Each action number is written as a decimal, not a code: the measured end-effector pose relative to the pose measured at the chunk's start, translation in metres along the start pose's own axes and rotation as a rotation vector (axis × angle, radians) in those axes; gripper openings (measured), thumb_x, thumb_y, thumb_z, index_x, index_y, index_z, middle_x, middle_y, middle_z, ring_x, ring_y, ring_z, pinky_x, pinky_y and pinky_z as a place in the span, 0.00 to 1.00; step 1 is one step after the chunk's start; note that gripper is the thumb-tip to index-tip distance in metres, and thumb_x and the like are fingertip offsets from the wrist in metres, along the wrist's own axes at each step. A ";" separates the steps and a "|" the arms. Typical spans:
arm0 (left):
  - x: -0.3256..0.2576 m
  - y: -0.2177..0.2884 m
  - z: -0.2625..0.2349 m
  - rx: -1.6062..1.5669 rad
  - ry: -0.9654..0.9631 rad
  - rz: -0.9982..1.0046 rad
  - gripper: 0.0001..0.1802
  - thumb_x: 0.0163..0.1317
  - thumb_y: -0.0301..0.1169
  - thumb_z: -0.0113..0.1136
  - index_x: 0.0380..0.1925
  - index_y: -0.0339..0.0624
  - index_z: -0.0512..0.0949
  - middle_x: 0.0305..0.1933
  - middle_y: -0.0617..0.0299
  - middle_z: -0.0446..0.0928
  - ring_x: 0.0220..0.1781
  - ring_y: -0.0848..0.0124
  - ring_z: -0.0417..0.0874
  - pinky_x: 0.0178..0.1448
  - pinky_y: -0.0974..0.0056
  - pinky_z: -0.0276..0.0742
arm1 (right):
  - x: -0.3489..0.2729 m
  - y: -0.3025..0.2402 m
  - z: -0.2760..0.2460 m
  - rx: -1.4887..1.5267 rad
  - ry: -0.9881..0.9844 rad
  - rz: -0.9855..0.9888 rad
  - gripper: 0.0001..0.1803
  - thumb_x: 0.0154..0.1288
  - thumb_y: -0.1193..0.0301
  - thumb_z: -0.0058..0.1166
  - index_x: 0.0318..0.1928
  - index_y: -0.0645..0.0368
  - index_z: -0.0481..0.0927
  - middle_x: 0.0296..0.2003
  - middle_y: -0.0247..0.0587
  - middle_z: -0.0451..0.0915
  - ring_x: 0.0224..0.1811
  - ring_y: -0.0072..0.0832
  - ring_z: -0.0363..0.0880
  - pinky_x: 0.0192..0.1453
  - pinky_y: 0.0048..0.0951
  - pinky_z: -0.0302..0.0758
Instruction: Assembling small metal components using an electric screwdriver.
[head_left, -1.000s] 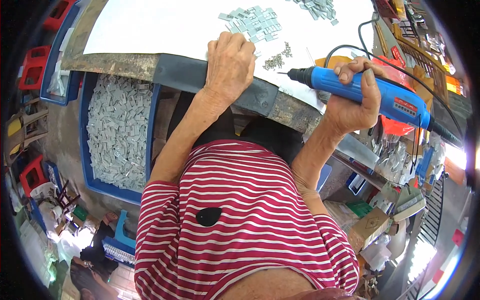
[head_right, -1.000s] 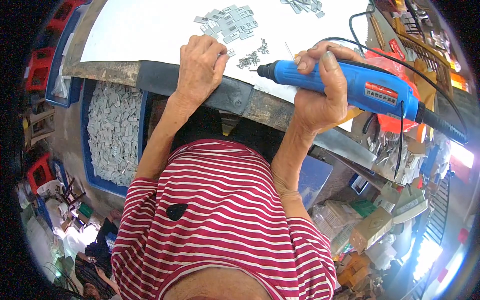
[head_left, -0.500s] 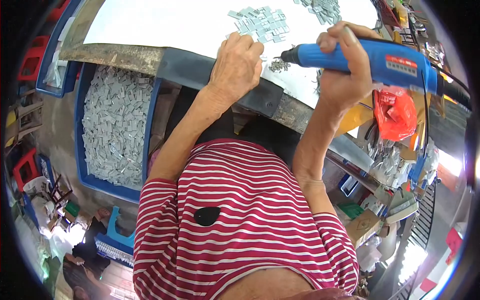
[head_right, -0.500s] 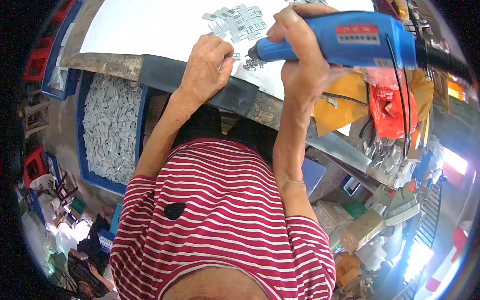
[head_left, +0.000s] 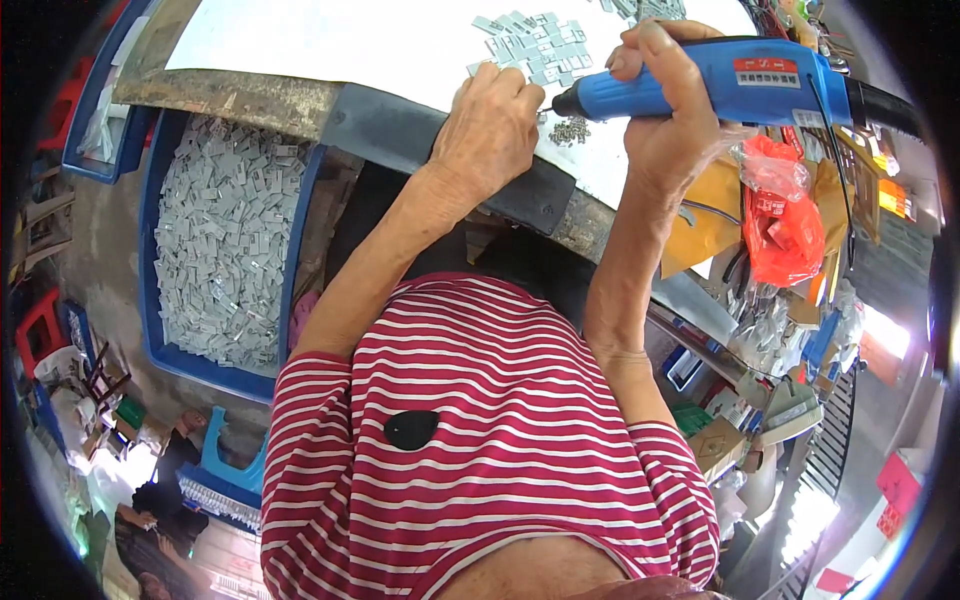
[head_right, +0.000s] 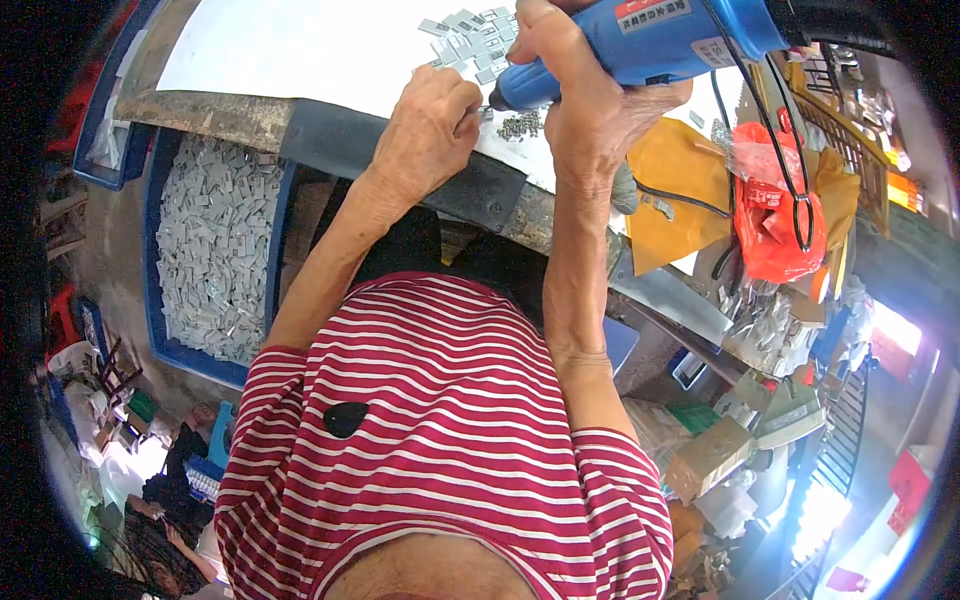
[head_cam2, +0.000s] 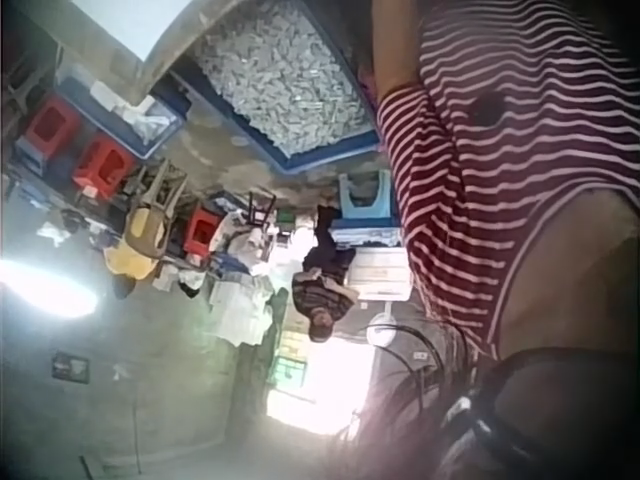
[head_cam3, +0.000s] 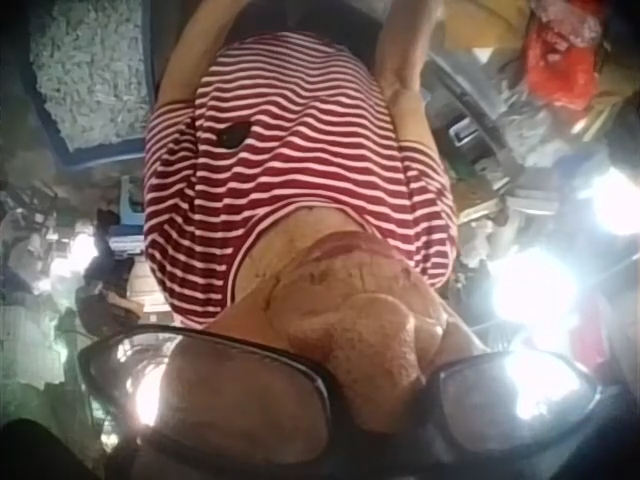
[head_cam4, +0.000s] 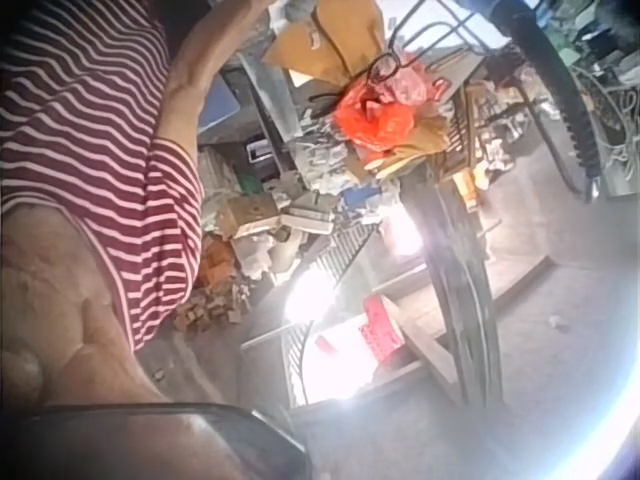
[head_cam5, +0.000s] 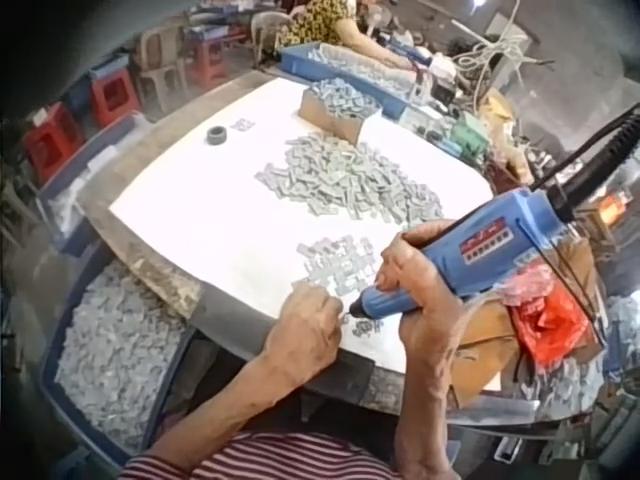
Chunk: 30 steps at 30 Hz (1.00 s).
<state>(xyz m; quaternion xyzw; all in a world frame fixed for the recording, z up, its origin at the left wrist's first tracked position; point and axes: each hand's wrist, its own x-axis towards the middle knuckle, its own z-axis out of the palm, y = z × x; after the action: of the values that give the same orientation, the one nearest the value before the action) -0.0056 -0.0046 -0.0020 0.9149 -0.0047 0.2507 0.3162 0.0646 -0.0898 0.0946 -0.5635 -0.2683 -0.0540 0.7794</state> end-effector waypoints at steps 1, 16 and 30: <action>0.002 0.002 0.000 -0.008 -0.007 0.005 0.05 0.44 0.21 0.56 0.24 0.36 0.75 0.28 0.55 0.71 0.36 0.59 0.70 0.42 0.59 0.69 | 0.001 -0.001 -0.002 -0.007 0.004 -0.003 0.06 0.44 0.81 0.53 0.27 0.70 0.74 0.21 0.48 0.76 0.18 0.29 0.74 0.27 0.28 0.73; 0.003 0.000 0.004 -0.066 0.040 -0.028 0.09 0.41 0.19 0.58 0.24 0.39 0.71 0.26 0.56 0.68 0.33 0.59 0.69 0.38 0.59 0.69 | -0.002 0.006 -0.001 -0.080 -0.031 -0.048 0.04 0.45 0.80 0.54 0.25 0.69 0.75 0.19 0.44 0.75 0.17 0.28 0.74 0.25 0.25 0.72; 0.007 -0.001 0.000 -0.087 -0.001 -0.042 0.08 0.39 0.22 0.59 0.23 0.36 0.73 0.25 0.52 0.71 0.32 0.57 0.71 0.38 0.59 0.70 | 0.004 0.009 -0.003 0.010 -0.323 -0.016 0.02 0.45 0.82 0.50 0.23 0.70 0.74 0.16 0.43 0.72 0.14 0.25 0.70 0.21 0.23 0.70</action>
<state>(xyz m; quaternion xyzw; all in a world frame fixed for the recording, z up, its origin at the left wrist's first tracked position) 0.0005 -0.0027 0.0003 0.9004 0.0034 0.2434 0.3606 0.0722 -0.0885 0.0882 -0.5587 -0.3949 0.0323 0.7286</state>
